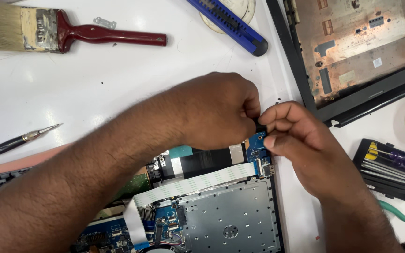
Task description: The person works on a disassembled laptop on a repair bench, using a red-handled screwdriver to unscrew and remove components from the motherboard, then disconnects a flat ribbon cable by hand and brushes dust from the board area.
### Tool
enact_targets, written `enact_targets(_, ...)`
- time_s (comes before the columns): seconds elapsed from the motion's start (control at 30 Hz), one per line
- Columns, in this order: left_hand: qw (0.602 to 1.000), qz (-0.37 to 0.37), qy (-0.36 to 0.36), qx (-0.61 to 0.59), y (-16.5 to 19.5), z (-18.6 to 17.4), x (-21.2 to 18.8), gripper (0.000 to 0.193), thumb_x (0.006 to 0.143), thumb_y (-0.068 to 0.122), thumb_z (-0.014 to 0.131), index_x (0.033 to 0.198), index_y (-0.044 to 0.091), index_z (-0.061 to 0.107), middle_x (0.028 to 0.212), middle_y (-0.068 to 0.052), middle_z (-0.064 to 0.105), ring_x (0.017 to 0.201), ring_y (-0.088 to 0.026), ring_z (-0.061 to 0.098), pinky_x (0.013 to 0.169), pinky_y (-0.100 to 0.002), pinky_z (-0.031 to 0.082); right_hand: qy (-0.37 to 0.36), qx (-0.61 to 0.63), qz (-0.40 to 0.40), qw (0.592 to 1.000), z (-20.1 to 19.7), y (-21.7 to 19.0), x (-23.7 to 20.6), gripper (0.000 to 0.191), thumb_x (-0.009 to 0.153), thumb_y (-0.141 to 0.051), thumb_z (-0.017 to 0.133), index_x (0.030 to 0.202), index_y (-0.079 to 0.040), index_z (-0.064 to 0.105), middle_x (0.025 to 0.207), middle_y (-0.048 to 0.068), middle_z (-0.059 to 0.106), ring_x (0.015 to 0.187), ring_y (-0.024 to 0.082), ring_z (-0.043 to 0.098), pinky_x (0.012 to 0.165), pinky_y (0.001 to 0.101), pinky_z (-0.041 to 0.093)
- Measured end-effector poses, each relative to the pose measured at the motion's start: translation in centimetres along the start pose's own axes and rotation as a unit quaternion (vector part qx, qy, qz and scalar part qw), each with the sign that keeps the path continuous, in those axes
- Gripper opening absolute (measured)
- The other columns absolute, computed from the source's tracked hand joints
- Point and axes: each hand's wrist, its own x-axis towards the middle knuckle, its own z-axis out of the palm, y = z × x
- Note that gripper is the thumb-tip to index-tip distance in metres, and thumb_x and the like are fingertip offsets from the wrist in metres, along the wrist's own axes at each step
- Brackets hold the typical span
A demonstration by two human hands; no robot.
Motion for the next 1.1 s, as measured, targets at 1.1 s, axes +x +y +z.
enact_targets(1.1,0.752,-0.075,0.646,0.106,-21.0,5.1,-21.5,0.027,0.095,0.006,0.07,0.122,0.005,0.07,0.119,-0.018,0.07,0.107,-0.037,0.067,0.091,-0.048,0.055,0.067,-0.121,-0.153,0.978,-9.5,2.7,7.2,0.028,0.101,-0.003,0.068,0.128,0.001,0.061,0.113,0.012,0.07,0.096,0.016,0.067,0.079,0.0298,0.055)
